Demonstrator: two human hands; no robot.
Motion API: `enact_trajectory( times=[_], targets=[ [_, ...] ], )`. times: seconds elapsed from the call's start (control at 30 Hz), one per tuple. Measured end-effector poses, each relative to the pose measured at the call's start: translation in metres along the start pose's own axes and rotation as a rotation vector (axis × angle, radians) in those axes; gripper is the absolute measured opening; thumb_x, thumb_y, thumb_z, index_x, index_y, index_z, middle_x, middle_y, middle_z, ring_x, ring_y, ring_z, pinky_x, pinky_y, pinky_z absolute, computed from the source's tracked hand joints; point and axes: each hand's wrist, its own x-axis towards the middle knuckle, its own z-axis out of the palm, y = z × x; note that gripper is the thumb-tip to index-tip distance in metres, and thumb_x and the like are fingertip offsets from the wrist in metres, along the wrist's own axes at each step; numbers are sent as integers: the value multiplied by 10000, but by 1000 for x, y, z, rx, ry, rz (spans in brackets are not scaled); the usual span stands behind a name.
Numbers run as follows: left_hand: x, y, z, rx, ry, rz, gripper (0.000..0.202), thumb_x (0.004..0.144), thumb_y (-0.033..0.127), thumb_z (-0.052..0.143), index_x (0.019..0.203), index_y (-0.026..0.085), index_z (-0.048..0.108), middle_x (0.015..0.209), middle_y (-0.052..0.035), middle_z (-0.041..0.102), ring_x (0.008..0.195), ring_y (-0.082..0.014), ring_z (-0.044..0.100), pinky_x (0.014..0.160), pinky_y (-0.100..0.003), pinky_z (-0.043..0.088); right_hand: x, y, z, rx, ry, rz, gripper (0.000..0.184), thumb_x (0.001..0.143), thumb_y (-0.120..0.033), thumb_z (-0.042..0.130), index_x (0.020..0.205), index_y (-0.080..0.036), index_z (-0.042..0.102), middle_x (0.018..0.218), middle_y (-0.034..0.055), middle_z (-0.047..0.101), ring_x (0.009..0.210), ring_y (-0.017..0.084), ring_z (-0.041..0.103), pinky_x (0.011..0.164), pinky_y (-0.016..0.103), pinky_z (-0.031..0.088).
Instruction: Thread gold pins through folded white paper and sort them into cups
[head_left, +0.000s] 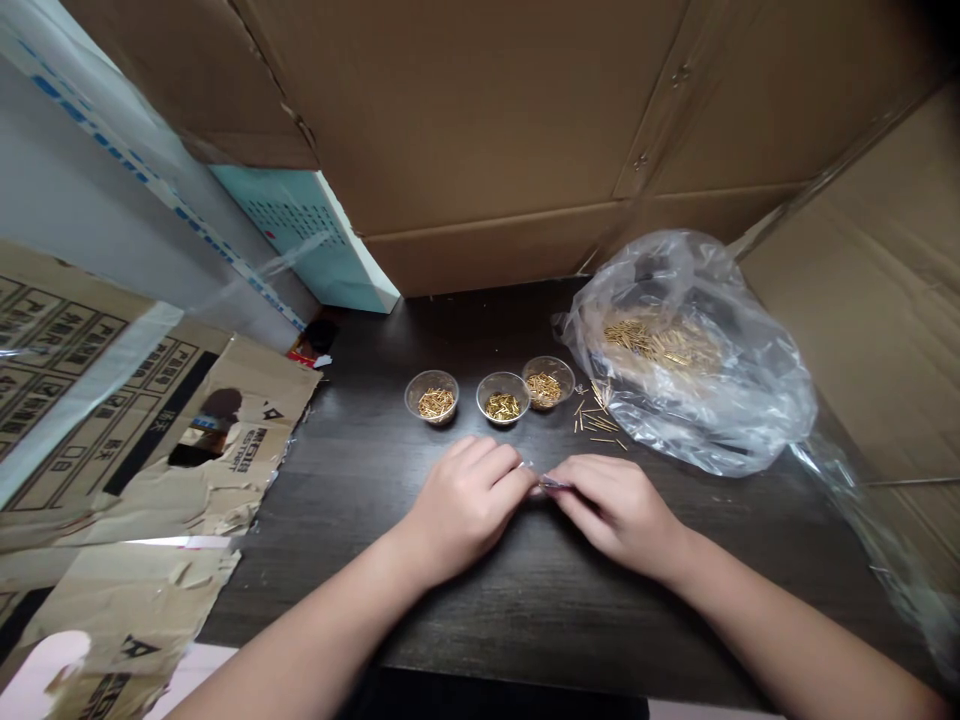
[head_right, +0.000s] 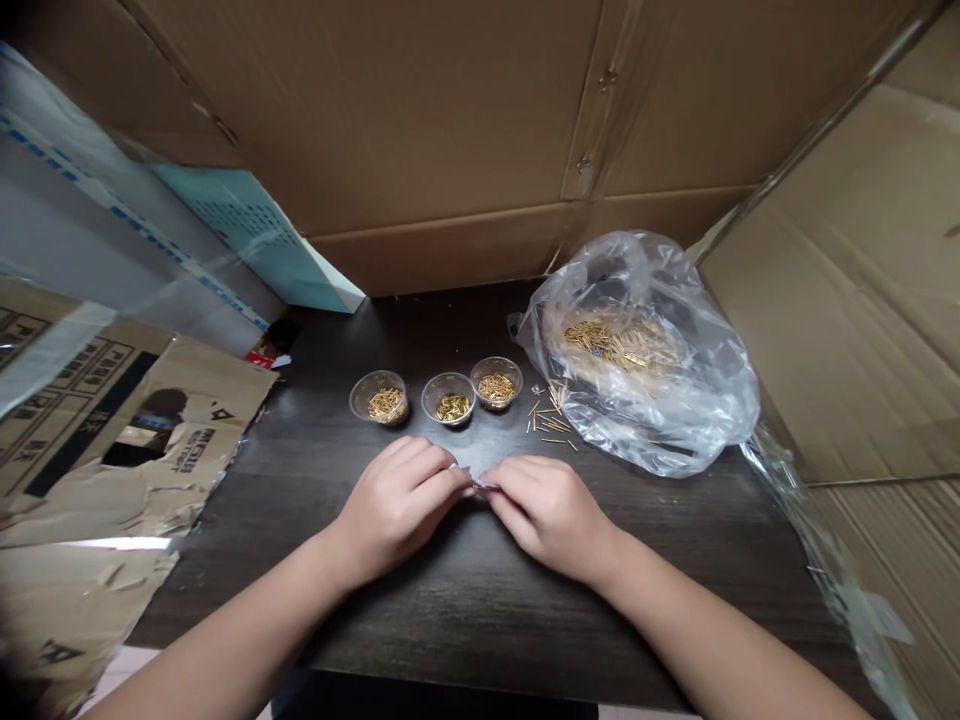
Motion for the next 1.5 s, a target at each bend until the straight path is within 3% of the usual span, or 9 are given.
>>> enact_trajectory(
  times=[0.13, 0.27, 0.47, 0.67, 0.93, 1.1, 1.5],
  targets=[
    [-1, 1, 1, -101, 11, -48, 107, 964, 221, 607, 1010, 134, 649, 867, -51, 591, 787, -162, 455, 711, -318, 352, 1, -5, 2, 90, 77, 121, 67, 962, -139, 584, 917, -158, 631, 795, 20, 635, 700, 118, 574, 658, 262, 457],
    [-1, 1, 1, -90, 50, -32, 97, 957, 170, 598, 1035, 133, 642, 867, -49, 593, 779, -157, 449, 701, -314, 347, 3, -6, 3, 194, 54, 259, 171, 985, -223, 581, 839, -157, 640, 733, 14, 605, 660, 113, 547, 627, 259, 428],
    [0, 1, -1, -6, 11, 3, 78, 946, 166, 595, 971, 125, 656, 807, -47, 571, 753, -165, 410, 677, -330, 318, 5, -1, 4, 141, -2, 211, 263, 1003, -239, 563, 755, -155, 537, 676, -13, 516, 627, 90, 464, 614, 243, 361],
    [-1, -1, 2, -46, -40, -20, 112, 961, 188, 571, 958, 123, 661, 818, -53, 556, 767, -167, 420, 678, -332, 322, 1, 2, 4, 127, -118, 279, 369, 1015, -325, 542, 702, -152, 451, 642, -20, 448, 599, 93, 399, 607, 269, 309],
    [1, -2, -1, -65, -113, 43, 162, 986, 194, 527, 906, 129, 652, 813, -49, 546, 756, -162, 418, 662, -329, 337, 7, 1, 0, 220, -247, 302, 272, 981, -258, 571, 730, -152, 565, 682, -5, 574, 627, 106, 486, 631, 256, 367],
    [2, -4, -3, 22, -139, 107, 171, 998, 181, 512, 929, 132, 661, 817, -49, 557, 774, -174, 434, 671, -338, 340, 7, 3, 0, 284, -225, 271, 282, 1004, -233, 545, 753, -157, 649, 710, 0, 657, 655, 102, 597, 675, 239, 430],
    [2, -5, -7, 35, -137, 153, 172, 1009, 192, 509, 957, 126, 659, 843, -49, 591, 778, -175, 440, 668, -340, 341, 5, 1, 6, 254, -152, 241, 307, 1009, -244, 534, 724, -153, 603, 661, 1, 612, 599, 100, 544, 622, 251, 395]
  ],
)
